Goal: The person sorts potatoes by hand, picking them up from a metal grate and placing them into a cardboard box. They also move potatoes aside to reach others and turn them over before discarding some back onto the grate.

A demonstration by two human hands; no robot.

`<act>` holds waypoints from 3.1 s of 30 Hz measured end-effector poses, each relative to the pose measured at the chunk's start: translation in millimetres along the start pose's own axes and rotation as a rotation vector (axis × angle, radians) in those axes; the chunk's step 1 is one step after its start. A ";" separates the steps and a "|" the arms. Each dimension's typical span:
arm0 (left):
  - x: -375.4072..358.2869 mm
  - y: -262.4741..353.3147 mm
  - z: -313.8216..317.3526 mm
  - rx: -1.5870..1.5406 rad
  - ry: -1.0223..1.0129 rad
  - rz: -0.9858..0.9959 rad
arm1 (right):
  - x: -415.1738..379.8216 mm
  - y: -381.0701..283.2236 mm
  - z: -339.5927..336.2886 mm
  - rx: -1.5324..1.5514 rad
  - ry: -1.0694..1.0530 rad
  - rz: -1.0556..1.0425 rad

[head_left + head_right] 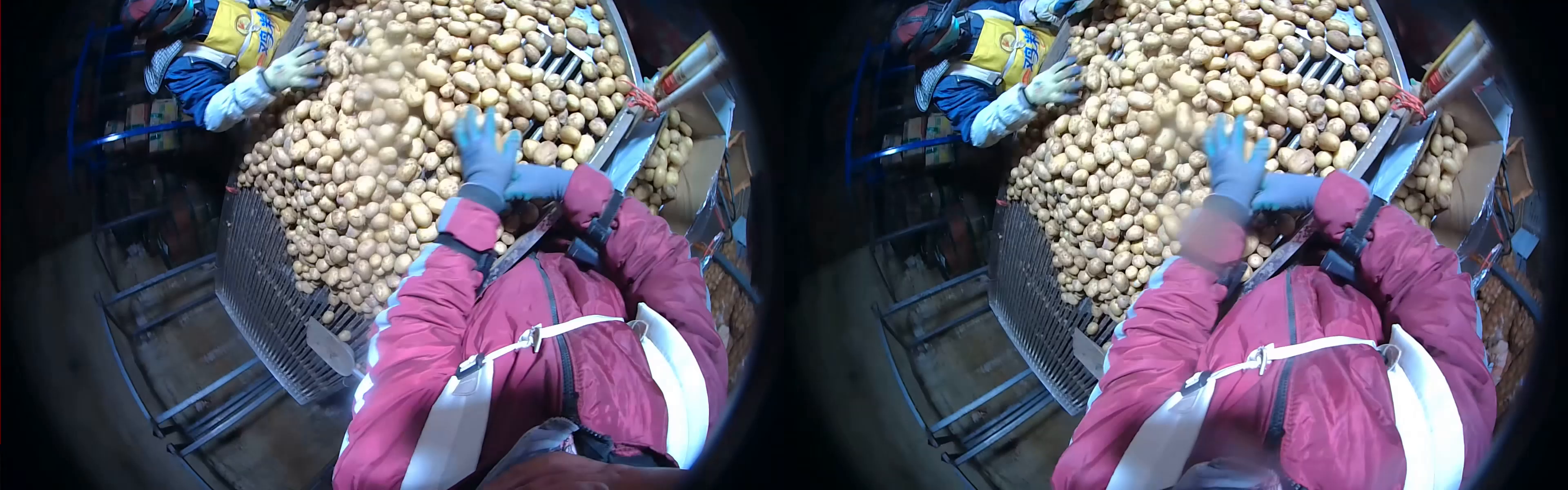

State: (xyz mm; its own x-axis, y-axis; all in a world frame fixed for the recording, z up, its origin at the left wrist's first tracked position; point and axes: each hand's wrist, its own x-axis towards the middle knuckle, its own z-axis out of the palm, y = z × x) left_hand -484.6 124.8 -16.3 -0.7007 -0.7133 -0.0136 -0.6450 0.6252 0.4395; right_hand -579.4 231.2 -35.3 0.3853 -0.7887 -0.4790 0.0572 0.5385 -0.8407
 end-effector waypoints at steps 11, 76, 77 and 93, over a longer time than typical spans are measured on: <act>-8.9 -156.2 -133.1 0.421 0.242 -0.201 | -38.0 -21.4 -123.7 0.186 0.707 -0.246; 62.7 -249.7 -175.5 0.288 0.065 -0.121 | 156.8 -103.7 -18.1 -0.401 0.441 -0.170; 54.9 -240.1 -161.5 0.334 0.027 -0.076 | 149.6 -105.1 -25.4 -0.178 0.339 -0.112; -66.0 -87.2 -74.0 -1.295 -0.196 -0.061 | 21.0 -60.7 34.1 0.595 0.260 -0.233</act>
State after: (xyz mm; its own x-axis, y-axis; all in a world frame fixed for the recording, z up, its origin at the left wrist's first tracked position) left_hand -359.6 94.0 12.7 -0.7842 -0.6033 -0.1453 0.0048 -0.2401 0.9707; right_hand -543.4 192.1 14.3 0.0723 -0.9093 -0.4099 0.6360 0.3586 -0.6833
